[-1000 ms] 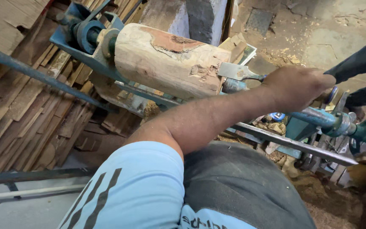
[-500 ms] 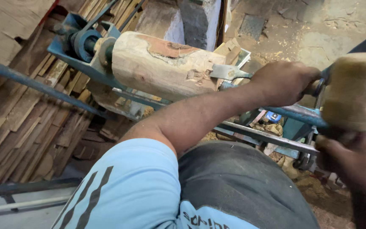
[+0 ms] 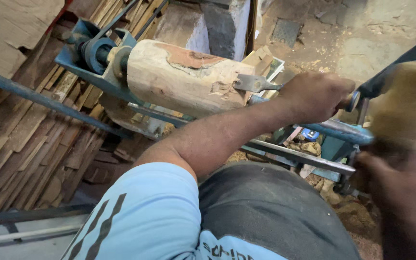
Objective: The person carves a wooden cylinder mounted on a lathe, holding a chisel against the rotating wood and striking it with a mallet to shape the surface. They periodically reposition the chisel, touch the wood to check it, and continue cutting along the workpiece.
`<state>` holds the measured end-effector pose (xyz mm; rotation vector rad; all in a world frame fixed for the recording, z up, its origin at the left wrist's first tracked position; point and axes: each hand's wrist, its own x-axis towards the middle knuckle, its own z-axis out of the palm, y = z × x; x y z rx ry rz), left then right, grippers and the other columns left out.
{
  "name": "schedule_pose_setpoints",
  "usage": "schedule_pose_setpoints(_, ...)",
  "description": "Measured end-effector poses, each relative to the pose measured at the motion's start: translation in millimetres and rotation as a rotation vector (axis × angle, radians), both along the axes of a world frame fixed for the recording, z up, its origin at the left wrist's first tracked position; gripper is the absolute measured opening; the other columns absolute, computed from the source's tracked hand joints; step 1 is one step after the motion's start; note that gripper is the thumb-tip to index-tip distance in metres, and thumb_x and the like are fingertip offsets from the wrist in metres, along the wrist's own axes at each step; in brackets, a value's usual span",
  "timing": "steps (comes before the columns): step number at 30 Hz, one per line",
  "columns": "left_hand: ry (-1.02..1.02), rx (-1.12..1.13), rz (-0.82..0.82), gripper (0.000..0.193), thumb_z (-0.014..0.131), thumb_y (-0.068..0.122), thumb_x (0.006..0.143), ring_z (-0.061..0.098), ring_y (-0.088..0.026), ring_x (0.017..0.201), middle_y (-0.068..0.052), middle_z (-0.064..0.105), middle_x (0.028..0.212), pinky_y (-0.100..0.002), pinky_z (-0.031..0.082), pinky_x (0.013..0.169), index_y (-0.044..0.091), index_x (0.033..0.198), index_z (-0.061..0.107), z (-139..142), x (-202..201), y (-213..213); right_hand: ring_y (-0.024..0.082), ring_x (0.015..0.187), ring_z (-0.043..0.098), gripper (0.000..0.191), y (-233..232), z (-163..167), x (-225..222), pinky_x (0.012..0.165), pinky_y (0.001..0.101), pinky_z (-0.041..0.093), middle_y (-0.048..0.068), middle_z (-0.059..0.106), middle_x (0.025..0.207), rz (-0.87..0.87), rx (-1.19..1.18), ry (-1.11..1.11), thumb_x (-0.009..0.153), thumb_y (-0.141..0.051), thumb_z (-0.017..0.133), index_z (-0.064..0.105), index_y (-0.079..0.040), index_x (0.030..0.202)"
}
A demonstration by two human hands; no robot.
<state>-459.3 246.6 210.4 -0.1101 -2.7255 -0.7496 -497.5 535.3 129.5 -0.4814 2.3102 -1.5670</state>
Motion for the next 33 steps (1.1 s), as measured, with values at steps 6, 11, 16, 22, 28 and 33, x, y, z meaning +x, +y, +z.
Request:
schedule_pose_setpoints(6,0.064,-0.004,0.013,0.019,0.064,0.023,0.085,0.075,-0.031,0.095,-0.008,0.075,0.098,-0.049,0.059,0.079,0.018,0.103,0.066,-8,-3,0,0.022,0.083,0.057,0.015,-6,8,-14,0.079,0.0400,0.052,0.011,0.054,0.091,-0.073,-0.189,0.268,0.109,-0.016,0.060,0.052,-0.003,0.108)
schedule_pose_setpoints(11,0.077,-0.041,-0.007,0.018,0.066,0.026,0.085,0.074,-0.032,0.096,-0.008,0.075,0.098,-0.050,0.059,0.078,0.016,0.099,0.065,-14,-6,-3,0.022,0.081,0.058,0.016,-24,-16,9,0.077,0.0405,0.051,0.012,0.055,0.090,0.054,0.125,-0.013,0.107,-0.016,0.061,0.052,-0.002,0.108)
schedule_pose_setpoints(16,0.001,-0.023,0.030,0.018,0.065,0.024,0.084,0.075,-0.031,0.095,-0.008,0.075,0.099,-0.049,0.059,0.077,0.017,0.101,0.066,-17,-9,-3,0.023,0.079,0.058,0.016,1,4,-2,0.075,0.0410,0.051,0.012,0.055,0.090,-0.028,-0.132,0.083,0.106,-0.015,0.062,0.053,-0.002,0.108)
schedule_pose_setpoints(22,0.041,-0.013,0.036,0.017,0.064,0.024,0.087,0.076,-0.032,0.096,-0.009,0.076,0.100,-0.050,0.060,0.078,0.017,0.101,0.065,-20,-11,-1,0.025,0.078,0.058,0.017,-24,-11,9,0.072,0.0416,0.051,0.014,0.056,0.089,-0.067,-0.054,0.170,0.104,-0.014,0.063,0.054,-0.001,0.107)
schedule_pose_setpoints(28,0.007,-0.040,0.023,0.016,0.063,0.025,0.089,0.075,-0.033,0.095,-0.010,0.075,0.098,-0.050,0.059,0.077,0.016,0.102,0.065,-17,-10,-4,0.026,0.076,0.059,0.017,2,0,-1,0.069,0.0422,0.051,0.015,0.057,0.089,-0.029,-0.077,0.030,0.103,-0.013,0.065,0.055,0.000,0.107)
schedule_pose_setpoints(33,0.018,-0.055,0.025,0.021,0.067,0.027,0.083,0.075,-0.032,0.093,-0.010,0.075,0.096,-0.049,0.060,0.075,0.015,0.101,0.064,-13,-8,-5,0.027,0.074,0.059,0.018,-10,-1,-3,0.067,0.0426,0.051,0.015,0.058,0.088,-0.095,-0.188,0.244,0.101,-0.013,0.066,0.055,0.001,0.107)
